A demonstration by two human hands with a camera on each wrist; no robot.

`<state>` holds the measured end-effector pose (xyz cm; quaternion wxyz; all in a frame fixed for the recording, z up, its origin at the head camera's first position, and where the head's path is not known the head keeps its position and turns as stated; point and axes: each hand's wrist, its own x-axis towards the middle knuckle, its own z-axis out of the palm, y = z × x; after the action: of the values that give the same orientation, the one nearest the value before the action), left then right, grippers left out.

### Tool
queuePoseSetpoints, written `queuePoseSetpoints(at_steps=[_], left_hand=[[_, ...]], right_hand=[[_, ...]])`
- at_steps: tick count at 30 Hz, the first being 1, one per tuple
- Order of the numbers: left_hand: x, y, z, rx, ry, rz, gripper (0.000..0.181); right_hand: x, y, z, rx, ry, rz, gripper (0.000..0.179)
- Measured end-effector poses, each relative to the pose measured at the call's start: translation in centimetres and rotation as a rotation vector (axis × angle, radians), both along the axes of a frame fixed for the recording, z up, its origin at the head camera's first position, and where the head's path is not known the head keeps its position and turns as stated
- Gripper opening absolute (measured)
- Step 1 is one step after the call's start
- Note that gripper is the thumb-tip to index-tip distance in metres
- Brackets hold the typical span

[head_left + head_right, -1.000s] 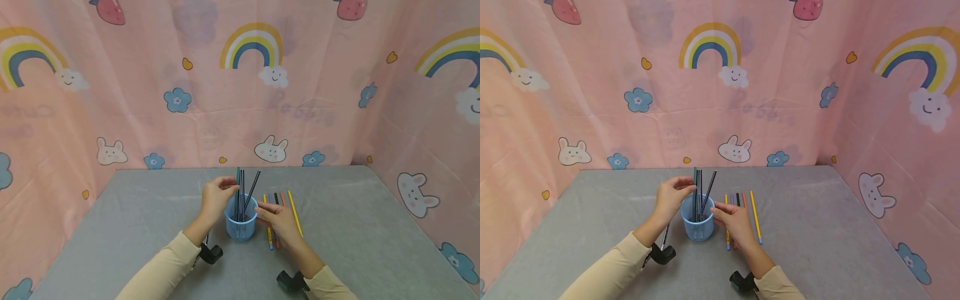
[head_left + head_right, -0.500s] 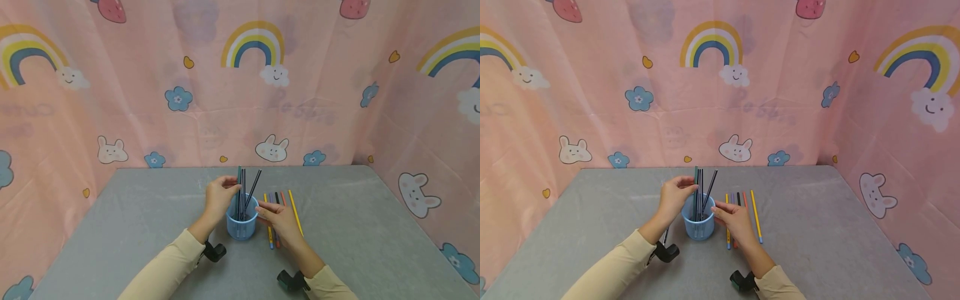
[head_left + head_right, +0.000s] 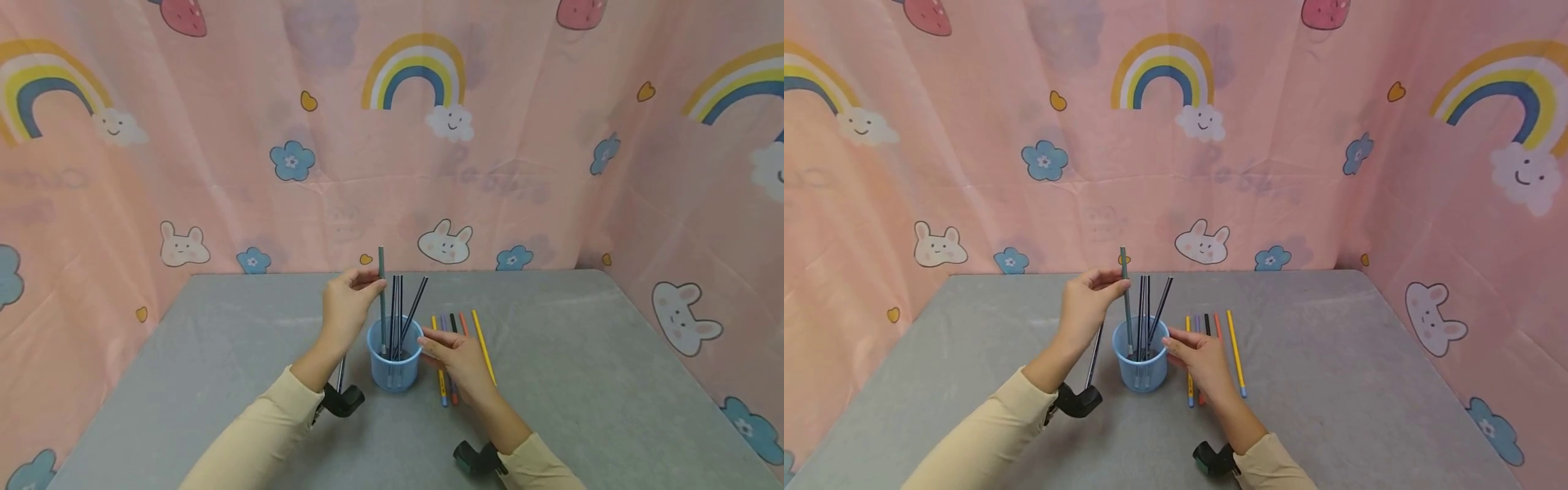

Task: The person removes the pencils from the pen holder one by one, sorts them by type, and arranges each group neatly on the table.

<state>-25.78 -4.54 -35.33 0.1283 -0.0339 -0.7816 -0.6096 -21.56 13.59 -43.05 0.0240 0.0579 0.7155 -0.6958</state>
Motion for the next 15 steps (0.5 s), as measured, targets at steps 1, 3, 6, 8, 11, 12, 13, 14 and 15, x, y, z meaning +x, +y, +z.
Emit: queuePoseSetpoints(at_steps=[1, 3, 6, 8, 11, 12, 13, 14, 15], left_hand=[[0.1, -0.1, 0.4, 0.014, 0.004, 0.0, 0.02], [0.2, -0.3, 1.1, 0.048, 0.011, -0.003, 0.021], [0.3, -0.7, 1.9, 0.106, 0.004, -0.01, 0.022], [0.4, -1.0, 2.4, 0.129, -0.003, -0.01, 0.023], [0.6, -1.4, 3.0, 0.151, -0.021, -0.014, 0.024], [0.7, -1.6, 3.1, 0.153, -0.023, -0.016, 0.024], [0.8, -1.8, 3.3, 0.154, -0.024, -0.021, 0.025], [0.9, -2.0, 3.4, 0.154, -0.022, -0.025, 0.025], [0.9, -2.2, 3.5, 0.156, -0.019, -0.031, 0.025]], right_hand=[[0.0, 0.0, 0.0, 0.001, -0.001, 0.001, 0.031], [0.0, 0.0, 0.0, 0.001, -0.002, 0.003, 0.032], [0.0, 0.0, 0.0, 0.002, -0.008, 0.003, 0.032], [0.0, 0.0, 0.0, 0.002, -0.011, 0.004, 0.032], [0.0, 0.0, 0.0, 0.003, -0.012, 0.006, 0.032], [0.0, 0.0, 0.0, 0.003, -0.013, 0.007, 0.032], [0.0, 0.0, 0.0, 0.002, -0.013, 0.008, 0.032], [0.0, 0.0, 0.0, 0.002, -0.013, 0.009, 0.032], [0.1, 0.0, 0.0, 0.002, -0.013, 0.01, 0.032]])
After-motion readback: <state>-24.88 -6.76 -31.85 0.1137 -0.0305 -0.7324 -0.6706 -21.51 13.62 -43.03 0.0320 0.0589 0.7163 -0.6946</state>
